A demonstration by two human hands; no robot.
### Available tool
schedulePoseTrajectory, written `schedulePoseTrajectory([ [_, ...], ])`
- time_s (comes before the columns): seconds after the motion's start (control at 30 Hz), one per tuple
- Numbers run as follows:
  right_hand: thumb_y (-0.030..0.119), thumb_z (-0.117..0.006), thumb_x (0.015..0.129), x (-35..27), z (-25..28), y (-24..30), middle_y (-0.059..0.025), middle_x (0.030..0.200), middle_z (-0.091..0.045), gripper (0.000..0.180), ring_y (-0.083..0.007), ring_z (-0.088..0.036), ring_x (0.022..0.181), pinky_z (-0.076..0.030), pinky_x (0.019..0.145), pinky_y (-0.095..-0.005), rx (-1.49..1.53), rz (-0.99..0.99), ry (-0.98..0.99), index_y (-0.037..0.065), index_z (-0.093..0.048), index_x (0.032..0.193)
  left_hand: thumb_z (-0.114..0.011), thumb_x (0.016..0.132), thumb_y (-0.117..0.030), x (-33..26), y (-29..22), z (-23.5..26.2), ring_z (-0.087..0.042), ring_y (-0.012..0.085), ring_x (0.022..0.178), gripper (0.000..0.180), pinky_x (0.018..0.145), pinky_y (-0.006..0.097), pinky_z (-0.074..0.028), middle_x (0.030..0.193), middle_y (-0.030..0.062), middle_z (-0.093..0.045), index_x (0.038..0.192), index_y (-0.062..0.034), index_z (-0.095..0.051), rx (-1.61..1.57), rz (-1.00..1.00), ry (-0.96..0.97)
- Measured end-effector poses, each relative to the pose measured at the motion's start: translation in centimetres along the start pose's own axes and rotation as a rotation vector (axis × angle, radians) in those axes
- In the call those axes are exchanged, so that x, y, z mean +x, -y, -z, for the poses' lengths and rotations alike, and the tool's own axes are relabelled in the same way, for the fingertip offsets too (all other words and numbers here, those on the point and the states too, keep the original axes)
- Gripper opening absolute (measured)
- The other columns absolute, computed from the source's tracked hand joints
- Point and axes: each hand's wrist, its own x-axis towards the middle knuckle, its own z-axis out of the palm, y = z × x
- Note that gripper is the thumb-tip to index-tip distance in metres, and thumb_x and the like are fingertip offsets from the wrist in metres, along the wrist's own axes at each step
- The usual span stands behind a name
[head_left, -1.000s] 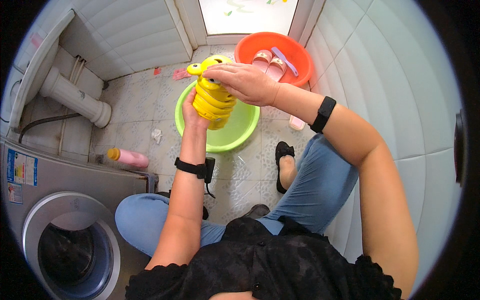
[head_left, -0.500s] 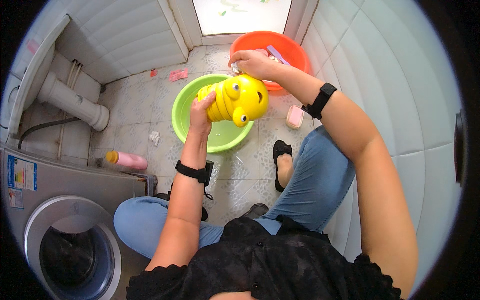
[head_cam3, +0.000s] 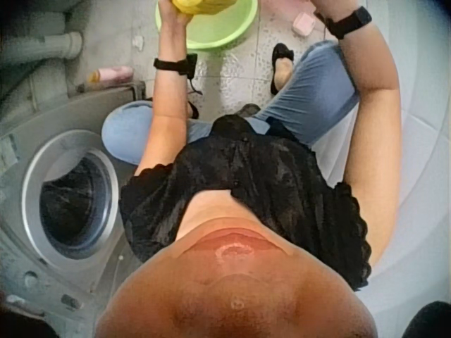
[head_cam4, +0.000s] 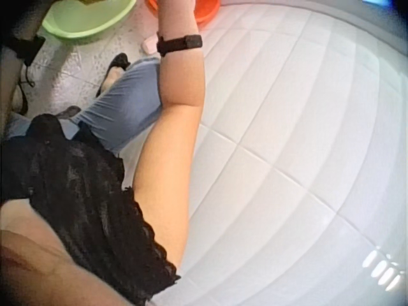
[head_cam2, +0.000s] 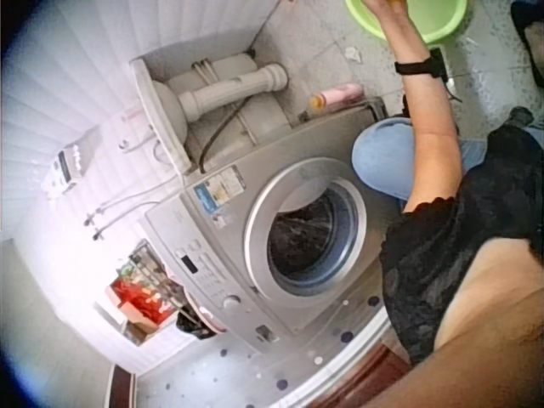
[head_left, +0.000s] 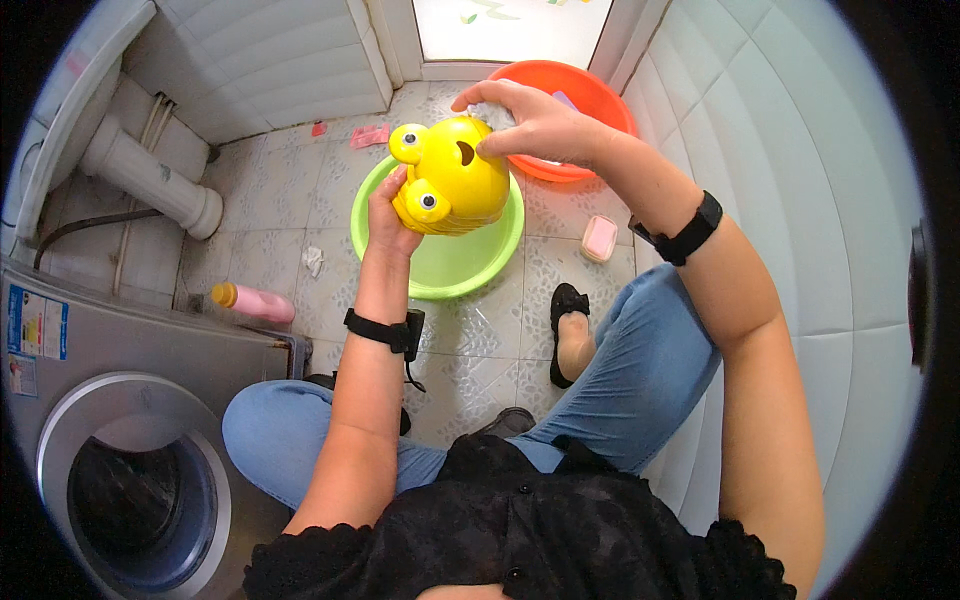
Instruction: The person washes yellow sandals and pink sandals using a cloth and soapy water in a bucket.
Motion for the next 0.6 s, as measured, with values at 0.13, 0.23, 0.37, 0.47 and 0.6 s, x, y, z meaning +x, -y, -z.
schedulePoseTrajectory([
  [0.13, 0.026, -0.067, 0.069, 0.1, -0.6, 0.2, -0.0149, 0.118, -0.054, 0.055, -0.0271, -0.052, 0.114, -0.04, 0.1, -0.0345, -0.064, 0.036, -0.026, 0.006, -0.057, 0.119, -0.05, 0.093, -0.022, -0.1, -0.4, -0.1, -0.06, 0.0289, 0.111, 0.041, 0.099, 0.043, -0.047, 0.123, 0.0147, -0.06, 0.127, 0.0001, -0.051, 0.075, -0.07, -0.086],
  [0.23, 0.023, -0.067, 0.071, 0.0, -1.2, 0.7, -0.0144, 0.117, -0.054, 0.052, -0.027, -0.052, 0.113, -0.041, 0.099, -0.0342, -0.14, -0.053, -0.056, 0.006, -0.057, 0.119, -0.05, 0.093, -0.021, -0.1, -0.7, 0.1, -0.06, 0.0285, 0.111, 0.041, 0.099, 0.042, -0.047, 0.122, 0.0145, -0.061, 0.127, 0.0006, -0.051, 0.141, -0.107, -0.124],
  [0.37, 0.024, -0.069, 0.075, 0.2, -0.8, 0.4, -0.0141, 0.116, -0.054, 0.05, -0.0272, -0.052, 0.111, -0.042, 0.098, -0.0337, -0.149, 0.007, -0.025, 0.006, -0.057, 0.12, -0.049, 0.094, -0.022, -0.2, -0.4, 0.2, -0.06, 0.0285, 0.11, 0.041, 0.097, 0.041, -0.048, 0.122, 0.0149, -0.061, 0.127, 0.001, -0.051, 0.168, -0.087, -0.166],
  [0.47, 0.028, -0.072, 0.078, 0.2, -0.1, 0.1, -0.0142, 0.114, -0.054, 0.05, -0.0272, -0.052, 0.112, -0.043, 0.097, -0.0341, -0.075, 0.006, 0.031, 0.006, -0.058, 0.12, -0.048, 0.094, -0.023, -0.3, 0.1, 0.2, -0.061, 0.029, 0.11, 0.041, 0.096, 0.042, -0.049, 0.122, 0.0158, -0.061, 0.127, 0.0008, -0.051, 0.103, -0.037, -0.13],
  [0.6, 0.032, -0.075, 0.077, -0.3, 0.0, 0.5, -0.0144, 0.114, -0.053, 0.052, -0.0263, -0.05, 0.114, -0.041, 0.097, -0.0351, 0.014, 0.02, 0.131, 0.008, -0.058, 0.12, -0.046, 0.094, -0.024, -0.5, 0.3, -0.2, -0.061, 0.0302, 0.109, 0.041, 0.095, 0.044, -0.05, 0.122, 0.0166, -0.061, 0.126, 0.0006, -0.051, 0.001, 0.0, -0.074],
])
